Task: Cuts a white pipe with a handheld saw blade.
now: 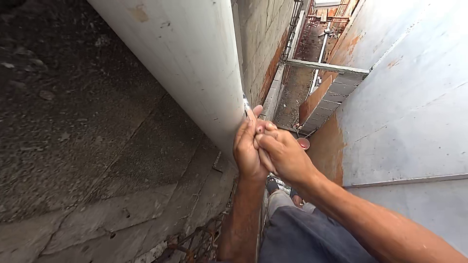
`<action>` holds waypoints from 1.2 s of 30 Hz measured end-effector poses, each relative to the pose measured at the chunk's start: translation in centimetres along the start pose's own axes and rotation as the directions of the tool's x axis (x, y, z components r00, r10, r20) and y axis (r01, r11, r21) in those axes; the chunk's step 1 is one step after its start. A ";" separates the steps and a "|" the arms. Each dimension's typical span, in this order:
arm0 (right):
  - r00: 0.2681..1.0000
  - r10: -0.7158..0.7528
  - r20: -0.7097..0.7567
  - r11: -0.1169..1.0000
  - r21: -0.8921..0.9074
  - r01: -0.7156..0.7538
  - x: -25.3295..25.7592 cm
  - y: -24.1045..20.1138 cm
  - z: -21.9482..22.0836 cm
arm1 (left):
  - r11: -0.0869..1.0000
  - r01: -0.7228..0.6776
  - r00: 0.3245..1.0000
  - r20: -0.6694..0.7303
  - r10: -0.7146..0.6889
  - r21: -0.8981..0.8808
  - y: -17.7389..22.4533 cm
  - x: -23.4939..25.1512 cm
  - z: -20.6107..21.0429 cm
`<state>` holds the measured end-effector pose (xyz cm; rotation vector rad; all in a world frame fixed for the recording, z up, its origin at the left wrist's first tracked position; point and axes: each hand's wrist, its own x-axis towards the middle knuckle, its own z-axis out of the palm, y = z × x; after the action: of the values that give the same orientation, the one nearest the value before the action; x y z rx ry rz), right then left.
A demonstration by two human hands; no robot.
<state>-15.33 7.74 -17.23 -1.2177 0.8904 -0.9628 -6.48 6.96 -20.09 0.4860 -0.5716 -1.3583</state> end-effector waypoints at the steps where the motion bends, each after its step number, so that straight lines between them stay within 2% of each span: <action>1: 1.000 -0.003 0.004 0.999 -0.033 0.003 -2.2 0.2 -0.2 | 1.000 0.015 1.000 -0.022 -0.015 0.004 -0.2 -1.9 0.4; 4: 1.000 -0.027 -0.006 1.000 0.009 0.027 -5.5 0.9 -0.1 | 0.993 0.026 0.999 -0.041 -0.031 -0.114 -0.5 -5.0 1.0; 7: 0.999 0.028 -0.026 0.999 -0.040 -0.029 -1.3 0.3 0.1 | 0.999 0.030 0.999 -0.034 -0.030 0.016 0.0 -1.2 -0.1; 10: 1.000 0.011 -0.013 1.000 0.000 -0.011 1.4 -0.2 0.4 | 1.000 -0.007 1.000 0.020 0.007 -0.003 0.3 1.2 -0.4; 13: 1.000 -0.020 -0.018 0.997 -0.072 0.019 -4.2 0.4 0.1 | 0.999 0.027 0.999 -0.017 -0.028 -0.038 0.0 -3.7 0.6; 15: 0.999 -0.027 -0.023 1.000 -0.007 0.027 -5.9 1.1 0.2 | 0.993 0.039 0.998 -0.040 -0.044 -0.112 -0.4 -5.4 0.7; 18: 0.999 0.016 -0.035 0.997 -0.071 -0.019 -1.9 0.4 0.3 | 0.999 0.033 0.999 -0.023 -0.033 0.012 -0.1 -1.8 -0.2; 21: 0.999 -0.031 -0.022 0.997 -0.070 0.030 1.0 -0.1 0.5 | 1.000 -0.003 0.999 0.047 0.003 0.000 0.4 0.8 -0.4; 23: 1.000 -0.021 -0.017 0.995 -0.102 0.019 -2.1 0.4 0.2 | 1.000 0.015 1.000 0.007 -0.015 0.019 0.1 -1.8 0.0; 26: 0.999 -0.043 -0.021 0.999 -0.025 0.043 -5.7 1.3 0.4 | 0.996 0.043 0.999 -0.024 -0.045 -0.083 -0.1 -5.1 0.6; 29: 0.999 -0.018 -0.041 0.998 -0.063 0.016 -2.1 0.7 0.7 | 0.998 0.058 0.998 -0.023 -0.057 0.036 0.5 -1.9 -0.3; 32: 0.999 -0.024 -0.046 0.997 -0.072 0.021 1.2 0.2 1.0 | 0.999 0.029 0.999 0.034 -0.030 0.021 0.9 0.9 -0.6; 34: 0.999 -0.012 -0.047 0.994 -0.109 0.006 -1.9 0.4 1.0 | 0.999 0.037 0.999 0.008 -0.038 0.037 0.8 -1.7 -0.2; 36: 0.998 -0.048 -0.044 0.995 -0.091 0.044 -5.4 1.0 1.2 | 0.998 0.048 0.999 -0.004 -0.048 -0.049 0.6 -4.7 0.2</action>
<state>-15.97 13.29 -17.82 -1.3015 0.9540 -1.0001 -6.72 11.67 -19.98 0.4657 -0.5236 -1.4129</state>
